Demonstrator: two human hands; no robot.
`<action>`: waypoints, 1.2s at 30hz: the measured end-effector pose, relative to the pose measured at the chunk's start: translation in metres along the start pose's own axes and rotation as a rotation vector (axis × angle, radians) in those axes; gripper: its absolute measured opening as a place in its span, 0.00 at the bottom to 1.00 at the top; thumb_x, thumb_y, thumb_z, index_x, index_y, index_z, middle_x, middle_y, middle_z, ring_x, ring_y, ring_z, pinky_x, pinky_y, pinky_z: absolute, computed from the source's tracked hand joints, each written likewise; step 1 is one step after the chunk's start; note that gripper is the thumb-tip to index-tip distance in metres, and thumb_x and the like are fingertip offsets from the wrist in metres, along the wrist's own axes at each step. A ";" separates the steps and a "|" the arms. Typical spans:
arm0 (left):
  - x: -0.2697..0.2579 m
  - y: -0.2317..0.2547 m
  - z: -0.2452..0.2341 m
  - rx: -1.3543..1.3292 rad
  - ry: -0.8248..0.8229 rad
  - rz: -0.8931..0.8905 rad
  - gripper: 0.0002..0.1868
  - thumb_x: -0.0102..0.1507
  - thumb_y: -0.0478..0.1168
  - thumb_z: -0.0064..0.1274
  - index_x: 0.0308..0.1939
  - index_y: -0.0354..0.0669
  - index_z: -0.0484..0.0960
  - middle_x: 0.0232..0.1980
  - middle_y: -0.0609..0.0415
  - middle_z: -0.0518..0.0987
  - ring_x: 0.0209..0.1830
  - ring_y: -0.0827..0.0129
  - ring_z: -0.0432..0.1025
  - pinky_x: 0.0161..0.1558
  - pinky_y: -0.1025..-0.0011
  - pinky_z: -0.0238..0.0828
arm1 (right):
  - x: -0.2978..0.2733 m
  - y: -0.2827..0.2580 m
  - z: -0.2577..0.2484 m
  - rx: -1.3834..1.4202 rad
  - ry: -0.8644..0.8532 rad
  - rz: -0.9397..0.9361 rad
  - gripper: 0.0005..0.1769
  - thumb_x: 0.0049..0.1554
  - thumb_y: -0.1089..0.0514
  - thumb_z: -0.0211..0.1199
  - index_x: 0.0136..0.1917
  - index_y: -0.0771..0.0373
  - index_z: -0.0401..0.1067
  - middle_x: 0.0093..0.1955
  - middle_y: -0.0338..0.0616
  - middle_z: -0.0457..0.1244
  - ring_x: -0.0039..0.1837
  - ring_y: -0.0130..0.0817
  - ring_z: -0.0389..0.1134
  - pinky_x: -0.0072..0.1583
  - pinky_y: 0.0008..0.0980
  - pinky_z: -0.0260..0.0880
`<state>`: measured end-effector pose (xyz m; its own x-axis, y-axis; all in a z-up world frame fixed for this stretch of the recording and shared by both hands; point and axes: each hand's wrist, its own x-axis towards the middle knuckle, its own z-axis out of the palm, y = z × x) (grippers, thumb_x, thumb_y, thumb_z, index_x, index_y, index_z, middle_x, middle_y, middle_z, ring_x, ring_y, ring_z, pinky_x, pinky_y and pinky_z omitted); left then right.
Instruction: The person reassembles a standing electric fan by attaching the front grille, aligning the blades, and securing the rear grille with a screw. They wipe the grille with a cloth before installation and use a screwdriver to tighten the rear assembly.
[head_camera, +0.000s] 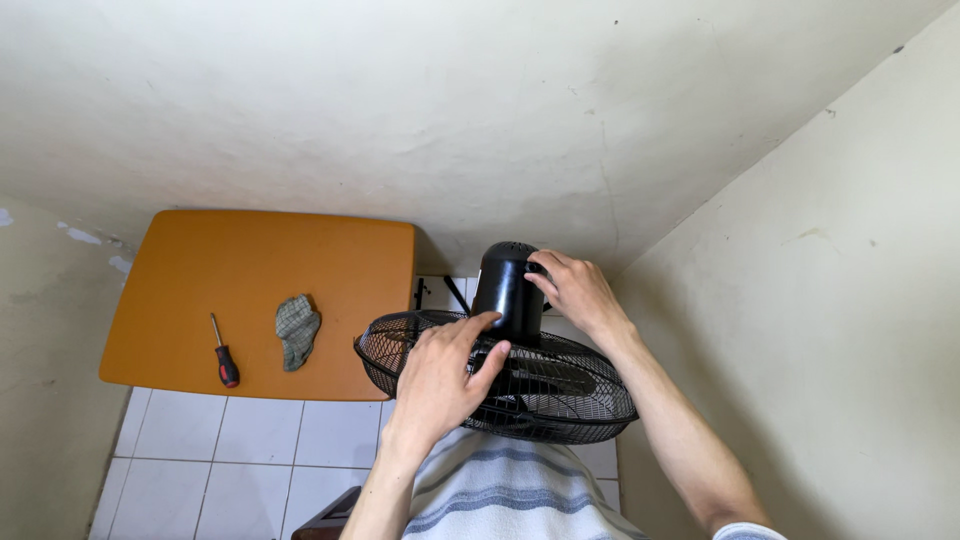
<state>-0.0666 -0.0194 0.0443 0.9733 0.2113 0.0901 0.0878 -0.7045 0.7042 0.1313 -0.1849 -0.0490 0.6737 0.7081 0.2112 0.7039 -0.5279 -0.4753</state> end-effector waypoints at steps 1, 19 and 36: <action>0.000 0.000 0.000 0.000 0.026 -0.006 0.24 0.65 0.52 0.53 0.57 0.40 0.81 0.50 0.42 0.84 0.52 0.48 0.77 0.57 0.55 0.69 | -0.001 0.000 0.000 -0.012 0.003 -0.008 0.16 0.59 0.52 0.65 0.56 0.64 0.75 0.58 0.48 0.70 0.49 0.49 0.74 0.53 0.43 0.76; -0.004 0.000 0.000 0.031 0.030 -0.066 0.25 0.64 0.54 0.52 0.60 0.45 0.80 0.51 0.42 0.83 0.52 0.46 0.76 0.56 0.55 0.70 | -0.004 -0.003 0.006 -0.053 0.089 -0.013 0.17 0.58 0.50 0.67 0.56 0.60 0.78 0.58 0.47 0.69 0.54 0.47 0.74 0.56 0.43 0.75; -0.029 -0.015 0.014 -0.012 0.404 0.147 0.11 0.67 0.39 0.49 0.50 0.43 0.84 0.43 0.51 0.85 0.47 0.56 0.78 0.63 0.55 0.66 | -0.005 -0.002 0.004 0.027 0.008 0.029 0.14 0.59 0.50 0.66 0.55 0.58 0.79 0.59 0.44 0.70 0.50 0.44 0.75 0.55 0.41 0.75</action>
<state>-0.0930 -0.0249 0.0215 0.8137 0.3596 0.4567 -0.0500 -0.7395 0.6713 0.1256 -0.1851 -0.0522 0.6958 0.6888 0.2034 0.6774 -0.5353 -0.5045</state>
